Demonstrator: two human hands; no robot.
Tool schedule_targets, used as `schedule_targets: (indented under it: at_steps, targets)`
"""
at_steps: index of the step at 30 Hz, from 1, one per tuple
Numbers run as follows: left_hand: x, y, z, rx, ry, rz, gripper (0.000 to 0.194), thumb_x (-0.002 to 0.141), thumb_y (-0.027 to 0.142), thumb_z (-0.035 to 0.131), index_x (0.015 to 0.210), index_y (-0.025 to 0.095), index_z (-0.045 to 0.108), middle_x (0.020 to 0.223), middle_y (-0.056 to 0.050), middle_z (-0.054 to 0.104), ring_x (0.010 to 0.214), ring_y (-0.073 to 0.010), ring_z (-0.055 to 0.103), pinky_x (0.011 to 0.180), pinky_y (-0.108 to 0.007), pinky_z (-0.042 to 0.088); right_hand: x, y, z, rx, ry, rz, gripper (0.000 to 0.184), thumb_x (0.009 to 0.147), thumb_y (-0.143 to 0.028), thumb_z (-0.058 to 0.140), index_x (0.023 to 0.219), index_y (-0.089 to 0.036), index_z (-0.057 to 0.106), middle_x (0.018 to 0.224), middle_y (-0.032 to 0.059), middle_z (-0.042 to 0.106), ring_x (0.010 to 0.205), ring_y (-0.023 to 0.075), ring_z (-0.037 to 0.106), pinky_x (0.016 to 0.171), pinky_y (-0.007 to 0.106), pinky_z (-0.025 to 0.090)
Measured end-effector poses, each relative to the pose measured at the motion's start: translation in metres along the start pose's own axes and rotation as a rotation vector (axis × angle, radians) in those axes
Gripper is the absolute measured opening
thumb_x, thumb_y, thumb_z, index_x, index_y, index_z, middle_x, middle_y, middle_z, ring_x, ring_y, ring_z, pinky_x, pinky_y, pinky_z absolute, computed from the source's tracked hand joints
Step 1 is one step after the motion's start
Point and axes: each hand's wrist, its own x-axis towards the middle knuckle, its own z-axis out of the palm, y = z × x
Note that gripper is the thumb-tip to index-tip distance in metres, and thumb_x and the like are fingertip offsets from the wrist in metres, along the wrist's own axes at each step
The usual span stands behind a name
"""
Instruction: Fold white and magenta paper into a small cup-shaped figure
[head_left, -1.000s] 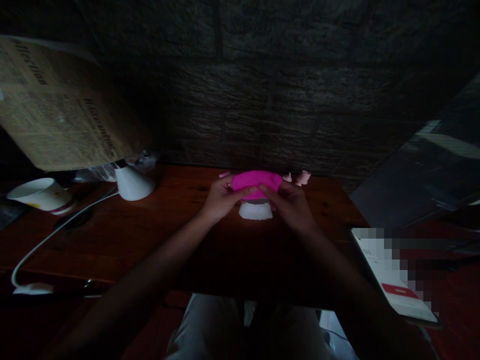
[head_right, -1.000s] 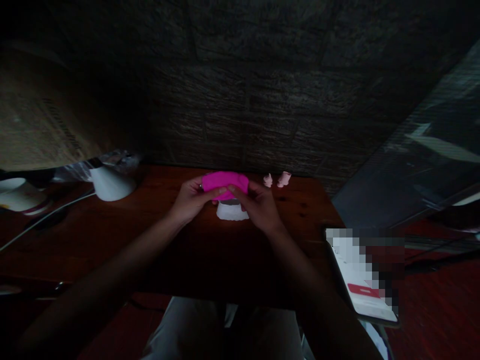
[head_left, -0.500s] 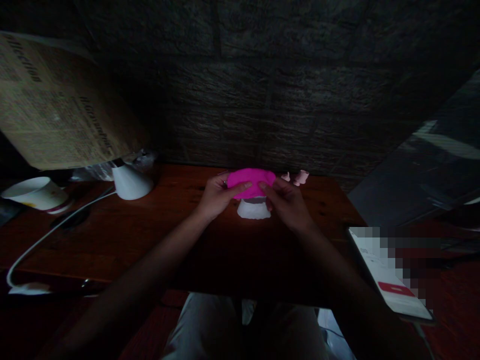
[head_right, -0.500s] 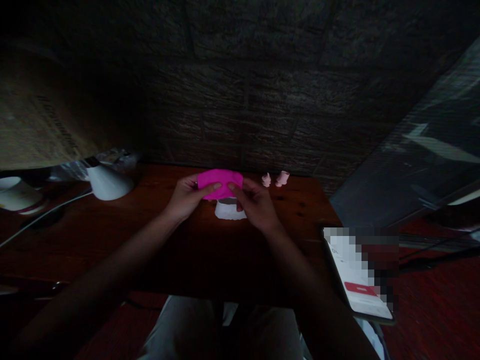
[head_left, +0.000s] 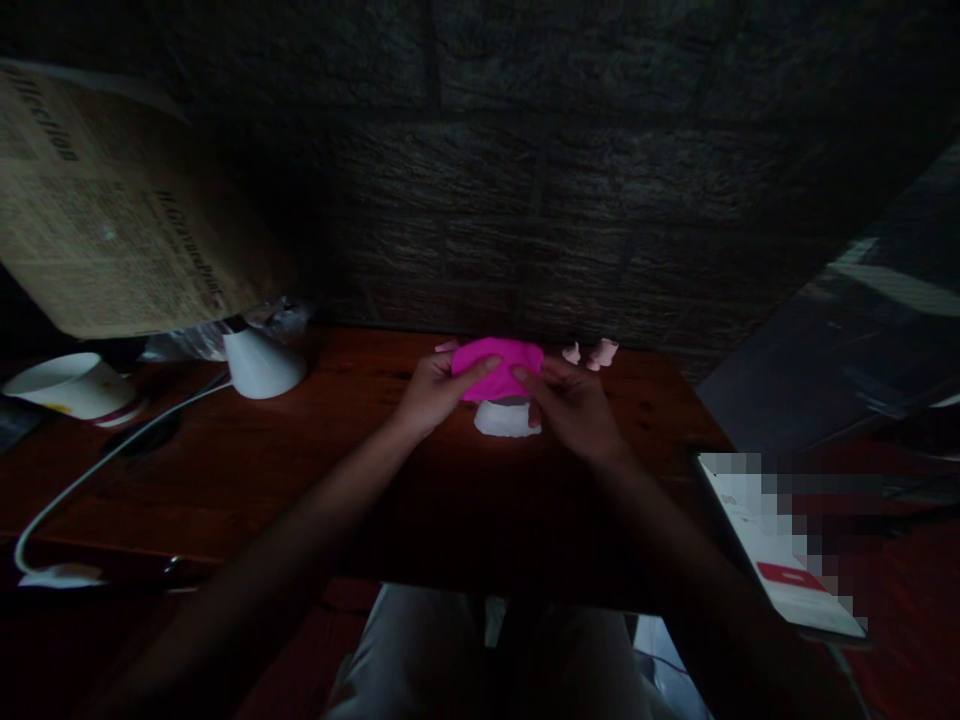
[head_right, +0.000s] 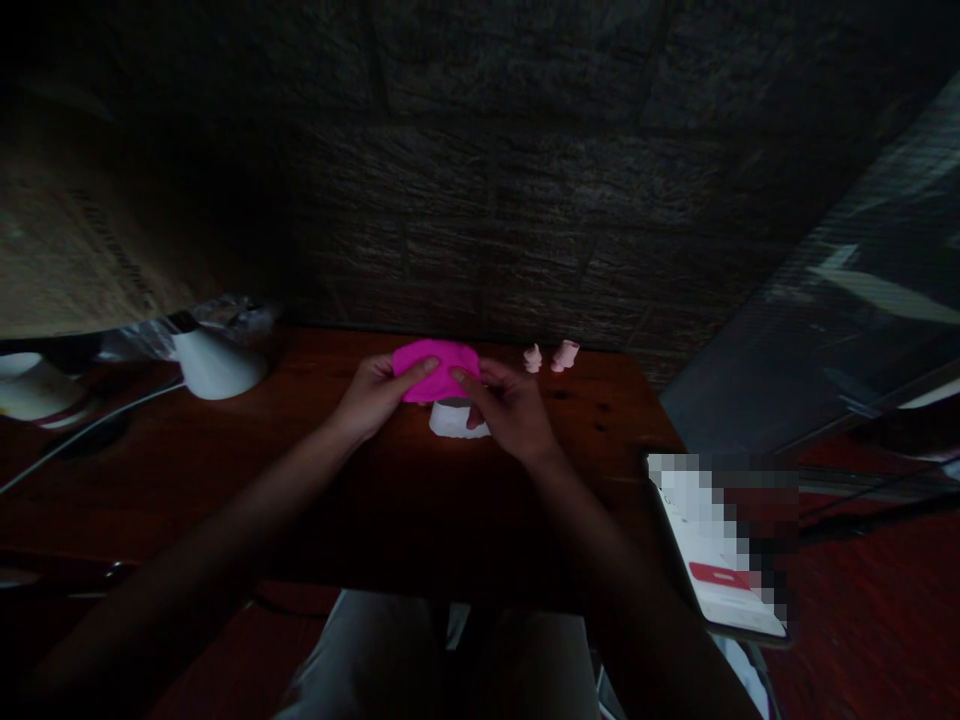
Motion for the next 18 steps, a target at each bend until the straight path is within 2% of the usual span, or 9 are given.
schedule_targets:
  at_steps: [4, 11, 14, 18]
  targets:
    - [0.0004, -0.0017, -0.0021, 0.029, 0.021, 0.054, 0.031, 0.073, 0.045, 0.083, 0.069, 0.016, 0.076, 0.073, -0.003, 0.071, 0.062, -0.0108, 0.060, 0.057, -0.023, 0.047, 0.0000, -0.0043, -0.0004, 0.006, 0.003, 0.018, 0.040, 0.080, -0.056, 0.074, 0.097, -0.020, 0.074, 0.059, -0.0040, 0.064, 0.043, 0.0085, 0.052, 0.043, 0.022, 0.043]
    - [-0.0001, -0.0024, -0.0028, 0.132, 0.033, 0.095, 0.035, 0.073, 0.051, 0.082, 0.065, 0.018, 0.074, 0.062, 0.000, 0.065, 0.061, -0.0128, 0.058, 0.055, -0.024, 0.047, 0.0010, -0.0083, -0.0009, -0.030, 0.012, 0.042, 0.038, 0.078, -0.057, 0.075, 0.087, -0.020, 0.073, 0.049, -0.0060, 0.058, 0.042, 0.0092, 0.051, 0.045, 0.023, 0.044]
    - [-0.0003, -0.0009, -0.0014, 0.106, 0.018, 0.073, 0.038, 0.075, 0.052, 0.080, 0.063, 0.017, 0.072, 0.061, -0.001, 0.065, 0.057, -0.0117, 0.058, 0.051, -0.023, 0.046, 0.0007, -0.0083, 0.0000, -0.032, 0.040, 0.027, 0.038, 0.078, -0.057, 0.076, 0.086, -0.020, 0.073, 0.048, -0.0061, 0.058, 0.041, 0.0095, 0.050, 0.044, 0.023, 0.043]
    - [-0.0006, 0.0039, 0.0008, 0.041, -0.073, -0.028, 0.045, 0.076, 0.057, 0.076, 0.062, 0.015, 0.070, 0.057, -0.003, 0.066, 0.048, -0.0105, 0.056, 0.047, -0.023, 0.044, 0.0006, -0.0070, -0.0004, -0.039, 0.125, -0.013, 0.038, 0.079, -0.058, 0.074, 0.086, -0.021, 0.073, 0.048, -0.0062, 0.057, 0.041, 0.0093, 0.050, 0.044, 0.023, 0.041]
